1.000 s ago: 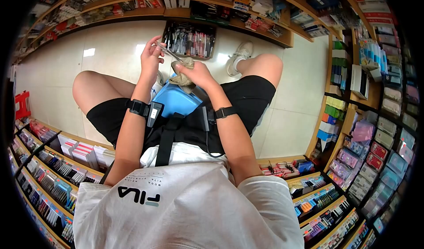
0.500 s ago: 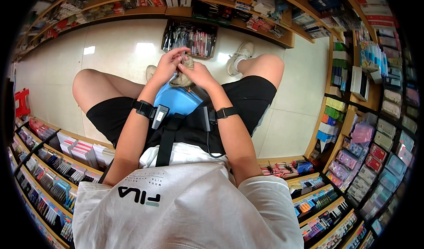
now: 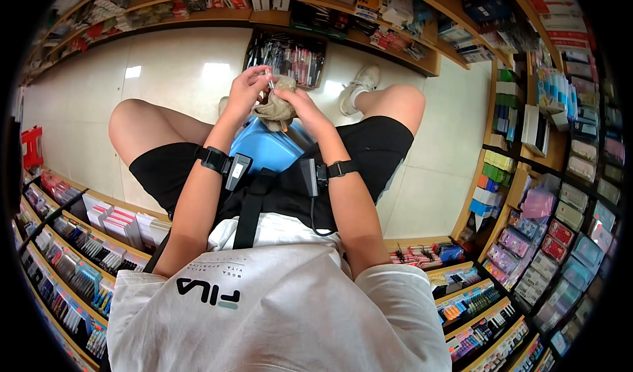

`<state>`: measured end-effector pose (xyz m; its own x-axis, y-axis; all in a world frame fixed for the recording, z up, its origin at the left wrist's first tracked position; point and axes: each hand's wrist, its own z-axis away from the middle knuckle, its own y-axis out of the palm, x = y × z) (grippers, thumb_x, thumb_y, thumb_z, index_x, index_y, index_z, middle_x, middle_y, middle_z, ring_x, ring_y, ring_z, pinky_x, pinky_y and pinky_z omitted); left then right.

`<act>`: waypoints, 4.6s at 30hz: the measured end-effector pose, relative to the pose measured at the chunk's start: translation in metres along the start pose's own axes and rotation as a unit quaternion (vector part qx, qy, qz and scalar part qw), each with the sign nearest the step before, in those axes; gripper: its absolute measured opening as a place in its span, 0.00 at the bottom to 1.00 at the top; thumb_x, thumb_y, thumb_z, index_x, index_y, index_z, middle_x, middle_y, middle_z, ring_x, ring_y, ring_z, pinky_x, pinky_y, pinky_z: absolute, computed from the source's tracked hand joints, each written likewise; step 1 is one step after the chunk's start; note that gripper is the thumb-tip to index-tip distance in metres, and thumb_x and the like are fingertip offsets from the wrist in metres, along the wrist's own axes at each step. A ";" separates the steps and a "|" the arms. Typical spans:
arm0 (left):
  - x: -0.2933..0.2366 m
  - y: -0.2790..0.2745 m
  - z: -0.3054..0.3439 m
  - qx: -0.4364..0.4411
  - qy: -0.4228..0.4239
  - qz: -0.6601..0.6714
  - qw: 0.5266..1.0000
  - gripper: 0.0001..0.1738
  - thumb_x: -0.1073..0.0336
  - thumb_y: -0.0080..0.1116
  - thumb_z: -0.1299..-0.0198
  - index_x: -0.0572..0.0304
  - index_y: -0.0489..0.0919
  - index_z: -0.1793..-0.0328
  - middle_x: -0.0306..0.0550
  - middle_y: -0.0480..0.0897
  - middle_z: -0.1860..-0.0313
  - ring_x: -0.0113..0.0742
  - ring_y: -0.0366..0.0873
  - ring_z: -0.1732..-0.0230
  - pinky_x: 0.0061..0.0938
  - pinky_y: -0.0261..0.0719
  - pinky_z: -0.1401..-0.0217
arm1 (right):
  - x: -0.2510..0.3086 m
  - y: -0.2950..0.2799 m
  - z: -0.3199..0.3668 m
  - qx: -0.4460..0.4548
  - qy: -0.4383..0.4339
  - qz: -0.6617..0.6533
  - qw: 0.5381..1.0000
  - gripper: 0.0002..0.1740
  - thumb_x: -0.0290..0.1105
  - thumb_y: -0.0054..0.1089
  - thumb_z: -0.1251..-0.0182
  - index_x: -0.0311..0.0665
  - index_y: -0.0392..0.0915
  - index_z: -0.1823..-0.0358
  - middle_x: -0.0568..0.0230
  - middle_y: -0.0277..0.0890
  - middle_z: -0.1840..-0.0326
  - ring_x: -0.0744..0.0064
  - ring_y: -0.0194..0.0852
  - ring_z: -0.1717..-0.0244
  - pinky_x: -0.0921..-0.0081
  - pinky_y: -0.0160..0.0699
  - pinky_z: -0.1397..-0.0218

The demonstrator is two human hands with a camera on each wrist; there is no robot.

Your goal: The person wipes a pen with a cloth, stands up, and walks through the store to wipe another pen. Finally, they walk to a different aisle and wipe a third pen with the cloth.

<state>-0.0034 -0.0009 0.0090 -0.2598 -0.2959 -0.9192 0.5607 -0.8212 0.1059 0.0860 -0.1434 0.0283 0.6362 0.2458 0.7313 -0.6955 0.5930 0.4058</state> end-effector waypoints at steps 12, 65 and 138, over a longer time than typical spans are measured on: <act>0.003 -0.001 0.000 0.011 -0.022 -0.001 1.000 0.17 0.63 0.59 0.37 0.64 0.77 0.45 0.42 0.84 0.59 0.22 0.76 0.66 0.17 0.73 0.68 | -0.011 -0.004 -0.007 -0.071 -0.074 0.112 0.988 0.22 0.32 0.62 0.38 0.29 0.72 0.44 0.61 0.77 0.50 0.74 0.75 0.52 0.76 0.74 0.48; -0.006 0.005 0.010 0.128 -0.106 -0.084 0.983 0.09 0.65 0.55 0.36 0.60 0.79 0.54 0.35 0.84 0.62 0.20 0.74 0.69 0.16 0.68 0.70 | -0.002 -0.026 -0.009 -0.250 -0.179 -0.124 0.944 0.25 0.41 0.61 0.34 0.35 0.69 0.42 0.62 0.75 0.46 0.69 0.74 0.46 0.71 0.72 0.43; 0.030 0.001 -0.001 0.113 -0.015 -0.122 0.986 0.10 0.76 0.60 0.48 0.65 0.80 0.59 0.42 0.84 0.67 0.28 0.80 0.68 0.22 0.77 0.68 | -0.007 -0.011 -0.006 -0.150 -0.104 -0.043 0.982 0.26 0.43 0.62 0.35 0.31 0.71 0.44 0.63 0.77 0.50 0.74 0.74 0.51 0.75 0.71 0.46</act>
<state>-0.0094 -0.0103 -0.0193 -0.3907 -0.0869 -0.9164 0.2892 -0.9567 -0.0326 0.0912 -0.1470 0.0160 0.5851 0.0417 0.8099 -0.4927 0.8116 0.3141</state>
